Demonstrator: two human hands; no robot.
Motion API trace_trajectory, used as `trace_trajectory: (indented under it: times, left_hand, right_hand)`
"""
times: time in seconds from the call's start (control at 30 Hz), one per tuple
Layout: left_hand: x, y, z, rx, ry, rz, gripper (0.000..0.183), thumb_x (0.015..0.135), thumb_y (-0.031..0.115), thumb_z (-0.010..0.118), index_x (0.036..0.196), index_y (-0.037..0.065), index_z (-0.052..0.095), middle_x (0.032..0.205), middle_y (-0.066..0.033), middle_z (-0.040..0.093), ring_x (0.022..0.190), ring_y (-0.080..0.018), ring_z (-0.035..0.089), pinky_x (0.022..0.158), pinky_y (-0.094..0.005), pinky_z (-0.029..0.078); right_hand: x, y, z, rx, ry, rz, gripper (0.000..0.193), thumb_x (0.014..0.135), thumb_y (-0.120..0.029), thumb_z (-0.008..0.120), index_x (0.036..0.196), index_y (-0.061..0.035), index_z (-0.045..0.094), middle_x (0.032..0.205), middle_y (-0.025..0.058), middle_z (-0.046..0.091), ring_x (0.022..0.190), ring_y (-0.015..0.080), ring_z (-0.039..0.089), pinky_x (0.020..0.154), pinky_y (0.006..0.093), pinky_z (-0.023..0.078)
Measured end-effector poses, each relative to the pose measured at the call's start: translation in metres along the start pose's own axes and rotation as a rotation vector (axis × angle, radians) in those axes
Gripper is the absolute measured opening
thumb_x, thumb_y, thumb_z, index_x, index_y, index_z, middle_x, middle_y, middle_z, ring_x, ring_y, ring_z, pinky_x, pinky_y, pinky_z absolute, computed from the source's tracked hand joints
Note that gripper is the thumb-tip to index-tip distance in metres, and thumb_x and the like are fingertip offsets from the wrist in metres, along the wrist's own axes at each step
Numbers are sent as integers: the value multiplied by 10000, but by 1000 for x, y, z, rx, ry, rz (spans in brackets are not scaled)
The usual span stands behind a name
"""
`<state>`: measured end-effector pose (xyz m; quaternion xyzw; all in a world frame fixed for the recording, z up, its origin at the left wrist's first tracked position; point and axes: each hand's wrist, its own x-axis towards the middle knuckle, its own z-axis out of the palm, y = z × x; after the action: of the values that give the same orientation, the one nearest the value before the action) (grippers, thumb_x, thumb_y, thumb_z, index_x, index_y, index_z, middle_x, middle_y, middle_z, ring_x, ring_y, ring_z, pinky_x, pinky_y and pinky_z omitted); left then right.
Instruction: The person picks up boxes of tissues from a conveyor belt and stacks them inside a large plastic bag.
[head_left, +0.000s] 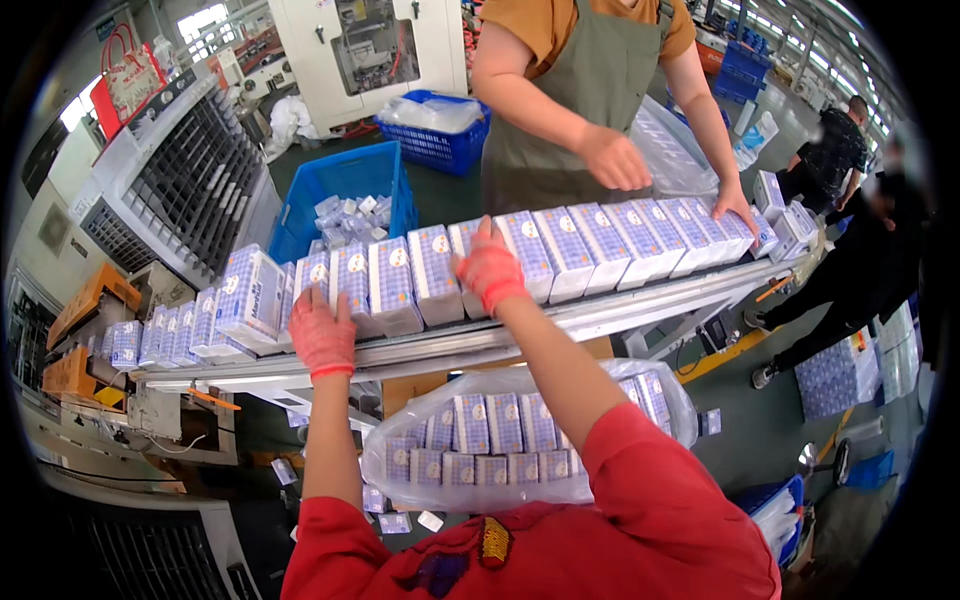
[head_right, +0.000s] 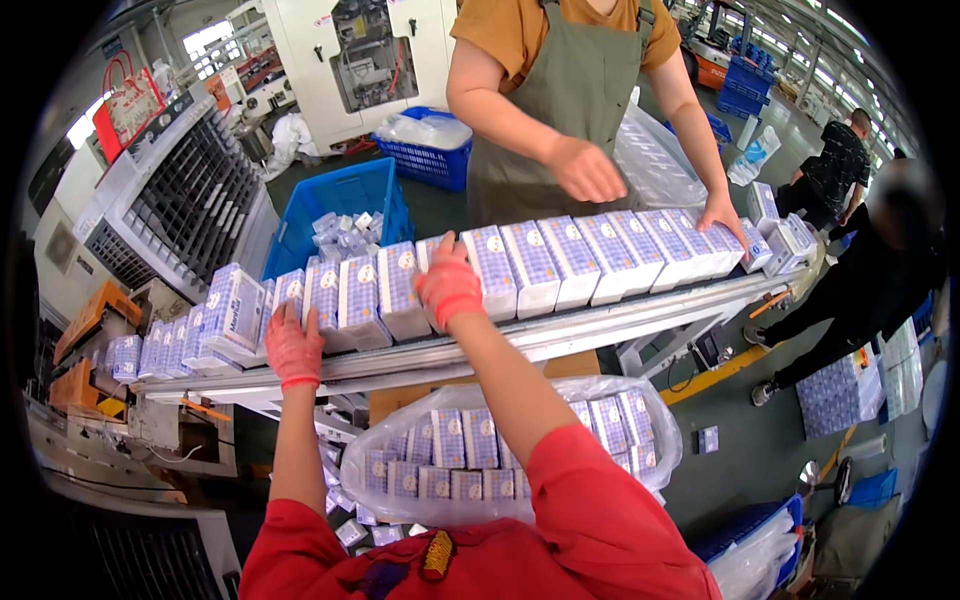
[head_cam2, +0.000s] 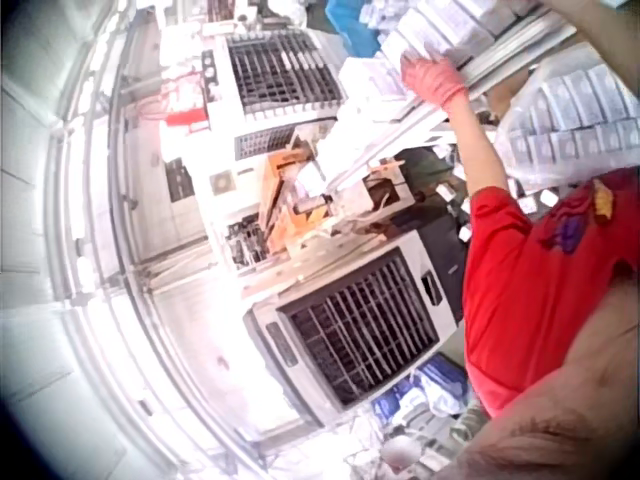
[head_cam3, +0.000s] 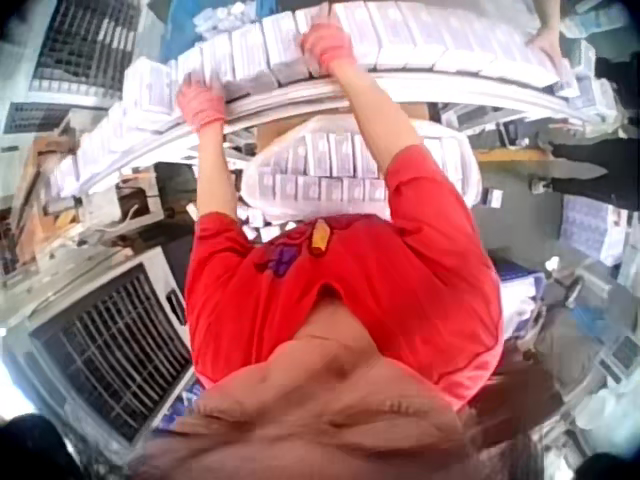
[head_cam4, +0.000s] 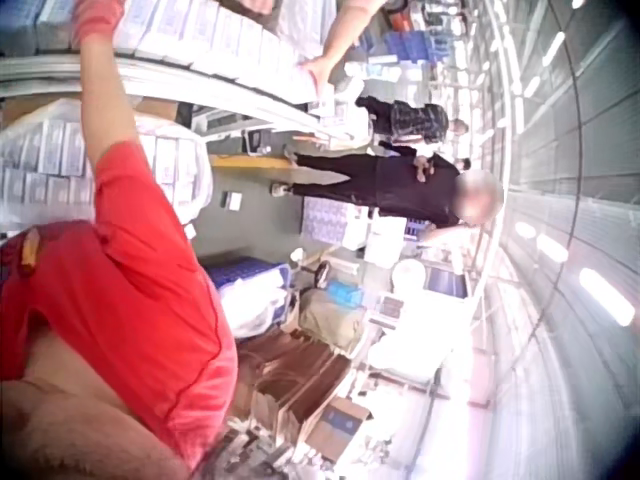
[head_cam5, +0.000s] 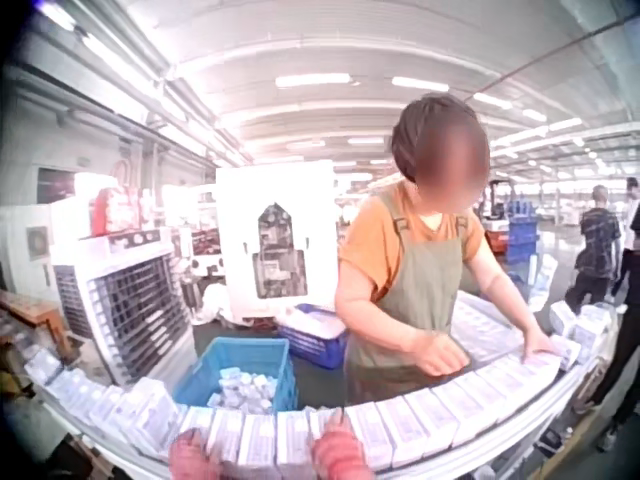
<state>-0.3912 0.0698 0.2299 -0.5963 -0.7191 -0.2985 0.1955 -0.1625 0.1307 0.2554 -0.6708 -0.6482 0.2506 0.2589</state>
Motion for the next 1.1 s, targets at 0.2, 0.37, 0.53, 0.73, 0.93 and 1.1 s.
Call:
trace_trajectory:
  times: [0.2,0.37,0.53,0.73,0.93,1.1]
  left_hand:
    - [21,49,20,-183,-406,-19,633,704,438,573,1097,-48,469,1207,-242,382,1130,-339,363,931,-348,315]
    - [45,43,40,-581,-755,-205,1026,573,502,682,1270,-53,174,1258,-241,315,1181,-309,313,972,-311,269]
    - [31,53,44,-705,-502,-116,1134,530,429,748,1295,-31,49,1256,-242,312,1150,-308,354,949,-308,305]
    - [-19,63,-79,-1110,-189,-58,1157,500,286,795,1295,-38,19,1190,-215,360,1051,-287,426,887,-326,351]
    - [-167,37,-89,-1020,-447,-212,1172,492,269,802,1303,-18,6,1214,-185,344,1070,-296,413,916,-325,319]
    - [-263,52,9,-908,-812,-238,1114,518,293,770,1305,1,37,1252,-256,289,1125,-356,357,920,-354,327]
  right_hand:
    - [45,13,-42,-170,-409,207,965,639,-566,569,1270,57,187,1293,207,276,1162,341,338,934,381,315]
    - [45,26,-39,-144,-267,238,1057,533,-625,625,1231,71,242,1233,226,361,1145,317,371,933,346,321]
    - [35,61,-35,351,-112,12,1095,504,-485,740,1255,63,162,1172,213,428,1073,270,447,892,290,357]
    - [-94,22,-66,622,256,-470,1075,514,-177,795,1276,35,67,1071,164,476,968,220,489,850,297,382]
    - [-226,88,-9,625,231,-132,1065,530,-144,785,1290,8,54,1155,177,416,1052,236,445,884,333,358]
    - [-244,211,44,376,76,234,1080,558,-276,768,1295,30,40,1197,221,370,1103,250,398,895,299,344]
